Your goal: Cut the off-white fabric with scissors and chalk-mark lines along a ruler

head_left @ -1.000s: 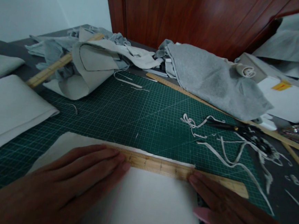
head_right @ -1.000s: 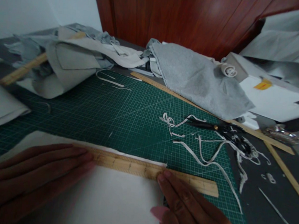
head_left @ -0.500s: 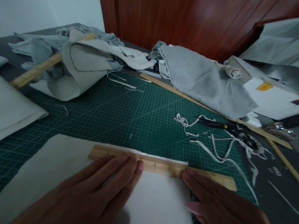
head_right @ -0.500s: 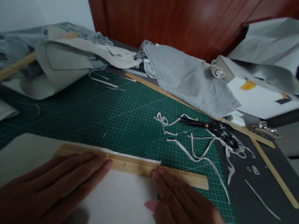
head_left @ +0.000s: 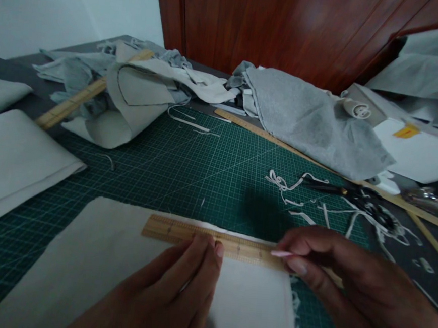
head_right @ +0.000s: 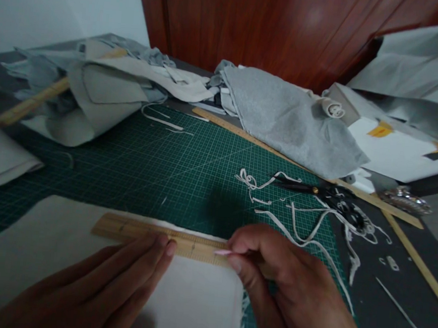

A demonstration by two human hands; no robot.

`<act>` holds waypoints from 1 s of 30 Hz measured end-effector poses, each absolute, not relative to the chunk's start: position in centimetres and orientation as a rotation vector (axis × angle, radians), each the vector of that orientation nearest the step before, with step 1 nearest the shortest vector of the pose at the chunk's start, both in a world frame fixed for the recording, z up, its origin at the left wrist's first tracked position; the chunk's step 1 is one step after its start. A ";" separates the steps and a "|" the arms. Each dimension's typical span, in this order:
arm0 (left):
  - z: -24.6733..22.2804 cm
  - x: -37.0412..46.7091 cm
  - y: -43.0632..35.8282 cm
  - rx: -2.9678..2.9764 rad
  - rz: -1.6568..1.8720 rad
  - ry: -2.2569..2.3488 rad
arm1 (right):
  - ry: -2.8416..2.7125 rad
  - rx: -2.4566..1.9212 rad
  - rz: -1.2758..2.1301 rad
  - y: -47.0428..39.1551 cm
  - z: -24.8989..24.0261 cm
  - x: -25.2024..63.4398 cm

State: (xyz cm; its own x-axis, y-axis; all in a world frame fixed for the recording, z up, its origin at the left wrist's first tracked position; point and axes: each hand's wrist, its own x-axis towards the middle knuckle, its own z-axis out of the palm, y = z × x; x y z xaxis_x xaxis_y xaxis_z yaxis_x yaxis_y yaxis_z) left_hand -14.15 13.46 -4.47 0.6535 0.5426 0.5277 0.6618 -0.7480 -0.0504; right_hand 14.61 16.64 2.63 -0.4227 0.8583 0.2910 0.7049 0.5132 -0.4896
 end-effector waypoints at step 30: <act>-3.7 -14.0 13.2 -2.667 -0.592 -0.960 | -2.576 -0.930 0.865 24.4 2.6 6.3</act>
State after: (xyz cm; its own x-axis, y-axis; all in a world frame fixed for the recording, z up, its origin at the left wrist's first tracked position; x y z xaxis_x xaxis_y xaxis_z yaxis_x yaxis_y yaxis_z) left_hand -14.00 13.23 -3.71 0.7012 0.5517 0.4515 0.6513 -0.7534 -0.0909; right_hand 6.32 24.44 2.59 -0.7582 0.6503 0.0472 0.4899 0.6160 -0.6168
